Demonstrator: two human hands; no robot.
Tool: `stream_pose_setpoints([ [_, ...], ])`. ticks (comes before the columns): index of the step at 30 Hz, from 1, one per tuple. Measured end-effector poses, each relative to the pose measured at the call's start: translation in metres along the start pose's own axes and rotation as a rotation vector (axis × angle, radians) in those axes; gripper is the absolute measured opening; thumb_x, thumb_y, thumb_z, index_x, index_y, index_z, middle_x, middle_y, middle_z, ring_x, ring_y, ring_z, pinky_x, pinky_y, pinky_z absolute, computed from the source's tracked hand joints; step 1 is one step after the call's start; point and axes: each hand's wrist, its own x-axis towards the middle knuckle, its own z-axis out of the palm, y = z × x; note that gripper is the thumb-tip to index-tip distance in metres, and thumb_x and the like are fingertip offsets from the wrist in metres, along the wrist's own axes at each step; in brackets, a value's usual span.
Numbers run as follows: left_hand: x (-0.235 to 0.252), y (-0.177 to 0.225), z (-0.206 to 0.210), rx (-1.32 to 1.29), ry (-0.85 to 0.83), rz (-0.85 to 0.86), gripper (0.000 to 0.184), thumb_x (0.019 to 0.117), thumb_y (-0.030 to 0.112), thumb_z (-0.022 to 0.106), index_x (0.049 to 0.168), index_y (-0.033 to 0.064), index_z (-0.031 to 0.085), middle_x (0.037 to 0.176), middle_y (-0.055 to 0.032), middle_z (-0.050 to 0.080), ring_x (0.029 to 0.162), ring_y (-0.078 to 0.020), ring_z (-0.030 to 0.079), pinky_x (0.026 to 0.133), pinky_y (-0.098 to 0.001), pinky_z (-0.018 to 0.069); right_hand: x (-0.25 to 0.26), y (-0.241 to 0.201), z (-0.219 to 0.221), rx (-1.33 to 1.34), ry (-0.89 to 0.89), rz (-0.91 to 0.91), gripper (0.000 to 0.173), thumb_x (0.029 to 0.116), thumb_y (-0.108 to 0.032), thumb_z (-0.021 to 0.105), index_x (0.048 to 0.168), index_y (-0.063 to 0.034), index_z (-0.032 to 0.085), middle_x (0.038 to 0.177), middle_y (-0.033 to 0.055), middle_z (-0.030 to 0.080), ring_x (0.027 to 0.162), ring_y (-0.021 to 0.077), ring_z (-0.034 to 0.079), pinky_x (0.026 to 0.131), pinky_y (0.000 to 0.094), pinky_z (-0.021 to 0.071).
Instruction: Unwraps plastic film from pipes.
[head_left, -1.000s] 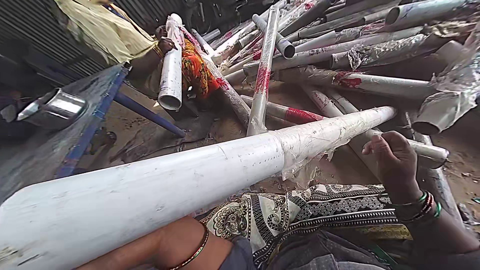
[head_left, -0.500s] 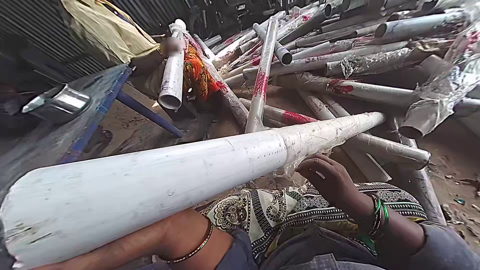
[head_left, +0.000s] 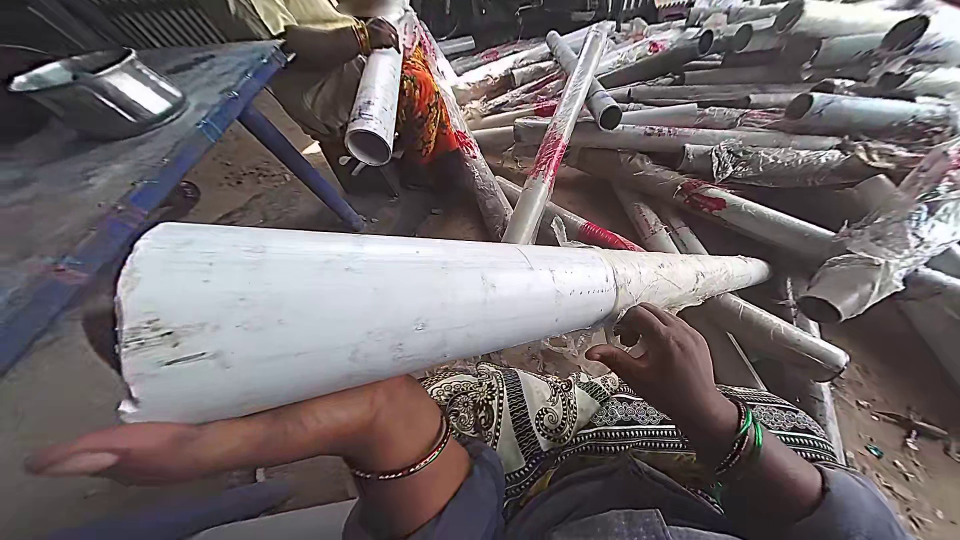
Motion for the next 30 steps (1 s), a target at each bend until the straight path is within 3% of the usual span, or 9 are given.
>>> stream_pose_setpoints([
  [6,0.0,-0.003,-0.003,-0.015,0.045,0.029,0.056,0.1094,0.037,0.013,0.134,-0.0048,0.04,0.122,-0.0176,0.059,0.116,-0.027,0.062,0.1,-0.0479,0.0514,0.002,0.005,0.003,0.086,-0.036,-0.042,0.036,0.1008,-0.029,0.055,0.073,-0.0066,0.06,0.069,0.0065,0.06,0.065,0.0174,0.059,0.064,0.0337,0.0465],
  [9,-0.001,-0.005,-0.009,0.03,-0.039,0.062,0.057,0.1087,0.039,0.012,0.138,-0.003,0.037,0.126,-0.0151,0.058,0.118,-0.0239,0.06,0.102,-0.045,0.05,-0.007,0.014,0.001,0.247,-0.047,0.05,0.034,0.1003,-0.026,0.054,0.074,-0.0062,0.061,0.068,0.0029,0.057,0.067,0.0097,0.057,0.068,0.0278,0.0443],
  [12,-0.001,-0.006,-0.013,0.025,-0.092,0.082,0.059,0.1081,0.04,0.012,0.141,-0.0037,0.035,0.131,-0.0154,0.056,0.123,-0.0236,0.058,0.105,-0.0443,0.0478,-0.015,0.022,-0.006,0.384,-0.012,0.146,0.03,0.0987,-0.024,0.056,0.074,-0.0075,0.06,0.069,-0.0044,0.055,0.069,-0.004,0.052,0.068,0.0143,0.0421],
  [15,-0.003,-0.006,-0.019,-0.003,-0.04,0.078,0.058,0.1081,0.042,0.016,0.132,-0.006,0.039,0.121,-0.0165,0.059,0.116,-0.0245,0.061,0.1,-0.0451,0.0511,-0.022,0.029,-0.015,0.384,0.022,0.138,0.03,0.0982,-0.024,0.057,0.075,-0.0072,0.063,0.071,-0.0045,0.058,0.073,-0.0049,0.054,0.071,0.0134,0.0436],
  [19,-0.016,0.017,-0.011,0.006,0.003,-0.062,0.062,0.1065,0.045,0.016,0.132,-0.0063,0.039,0.116,-0.0145,0.06,0.11,-0.0194,0.062,0.095,-0.0393,0.0532,-0.028,0.038,-0.037,0.327,0.028,0.112,0.032,0.0994,-0.029,0.058,0.077,-0.0079,0.064,0.073,-0.0046,0.061,0.079,-0.004,0.056,0.078,0.0151,0.044],
  [23,-0.025,0.024,-0.026,0.11,0.03,-0.006,0.044,0.1039,0.029,0.04,0.119,-0.012,0.045,0.102,-0.0148,0.062,0.097,-0.0164,0.065,0.088,-0.035,0.0553,-0.039,0.041,-0.054,0.351,0.053,0.153,0.029,0.0988,-0.029,0.059,0.079,-0.0094,0.066,0.077,-0.0078,0.063,0.082,-0.0075,0.058,0.078,0.0118,0.0469],
  [26,-0.025,0.014,-0.073,0.289,-0.183,0.128,0.046,0.1052,0.03,0.044,0.111,-0.0156,0.048,0.096,-0.0197,0.061,0.095,-0.0201,0.065,0.088,-0.0375,0.0542,-0.048,0.047,-0.064,0.372,0.08,0.192,0.027,0.0988,-0.032,0.061,0.081,-0.0129,0.068,0.08,-0.0113,0.065,0.084,-0.0079,0.06,0.08,0.0127,0.0483],
  [29,-0.021,0.013,-0.114,0.155,-0.514,0.097,0.058,0.1079,0.04,0.04,0.125,-0.0153,0.047,0.114,-0.022,0.062,0.114,-0.0232,0.062,0.101,-0.0371,0.0494,-0.055,0.053,-0.072,0.387,0.108,0.246,0.024,0.0971,-0.033,0.063,0.082,-0.0149,0.069,0.082,-0.0137,0.066,0.083,-0.008,0.061,0.078,0.0126,0.0511],
  [30,-0.028,0.019,-0.1,0.051,-0.447,0.048,0.06,0.1057,0.041,0.041,0.119,-0.0162,0.051,0.108,-0.0223,0.065,0.109,-0.0235,0.065,0.098,-0.0365,0.0517,-0.055,0.054,-0.074,0.394,0.114,0.257,0.022,0.0964,-0.03,0.063,0.082,-0.0137,0.069,0.081,-0.0133,0.066,0.082,-0.0083,0.061,0.077,0.0121,0.0509],
])
